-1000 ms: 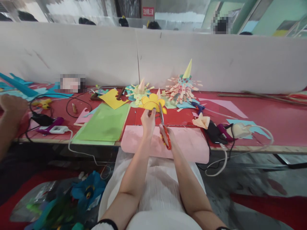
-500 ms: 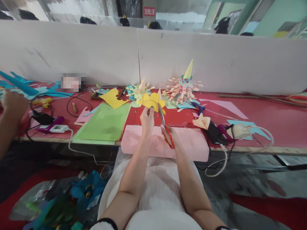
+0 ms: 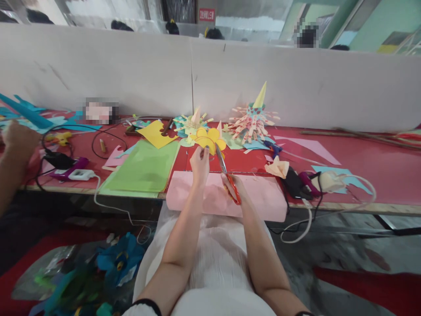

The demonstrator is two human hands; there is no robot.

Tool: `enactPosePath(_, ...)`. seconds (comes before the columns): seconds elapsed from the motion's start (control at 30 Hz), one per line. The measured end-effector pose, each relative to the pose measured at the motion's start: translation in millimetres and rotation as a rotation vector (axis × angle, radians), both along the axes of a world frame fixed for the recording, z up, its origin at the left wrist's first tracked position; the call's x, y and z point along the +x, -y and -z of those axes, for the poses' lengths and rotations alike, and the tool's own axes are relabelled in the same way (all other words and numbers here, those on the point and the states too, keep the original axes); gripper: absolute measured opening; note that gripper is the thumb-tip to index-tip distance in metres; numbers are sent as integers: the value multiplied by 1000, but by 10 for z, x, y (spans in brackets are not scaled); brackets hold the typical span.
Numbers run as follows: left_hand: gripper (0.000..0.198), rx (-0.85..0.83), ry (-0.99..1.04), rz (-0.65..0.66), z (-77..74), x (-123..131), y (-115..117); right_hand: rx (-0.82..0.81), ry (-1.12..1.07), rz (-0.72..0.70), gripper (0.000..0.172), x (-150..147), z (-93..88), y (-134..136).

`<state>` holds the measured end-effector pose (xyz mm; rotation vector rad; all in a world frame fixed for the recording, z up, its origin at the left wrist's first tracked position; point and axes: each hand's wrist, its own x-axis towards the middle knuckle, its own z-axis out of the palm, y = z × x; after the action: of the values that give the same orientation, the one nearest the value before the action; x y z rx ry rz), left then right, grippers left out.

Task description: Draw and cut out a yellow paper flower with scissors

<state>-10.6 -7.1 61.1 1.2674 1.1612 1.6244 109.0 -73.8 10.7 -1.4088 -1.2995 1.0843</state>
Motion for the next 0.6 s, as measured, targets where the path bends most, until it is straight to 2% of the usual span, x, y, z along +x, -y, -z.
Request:
enactPosePath(0.27,19,-8,-77,12,-10,-84,-51,31,27,-14,45,36,-49,36)
enactPosePath(0.43,24,5,-127,-45,-2,-96,-46,47,66,-18,45,34,-102,60)
enactPosePath(0.6,24,35,-153,-89,-28,-92,1,50,73,-30,45,24,-59,42)
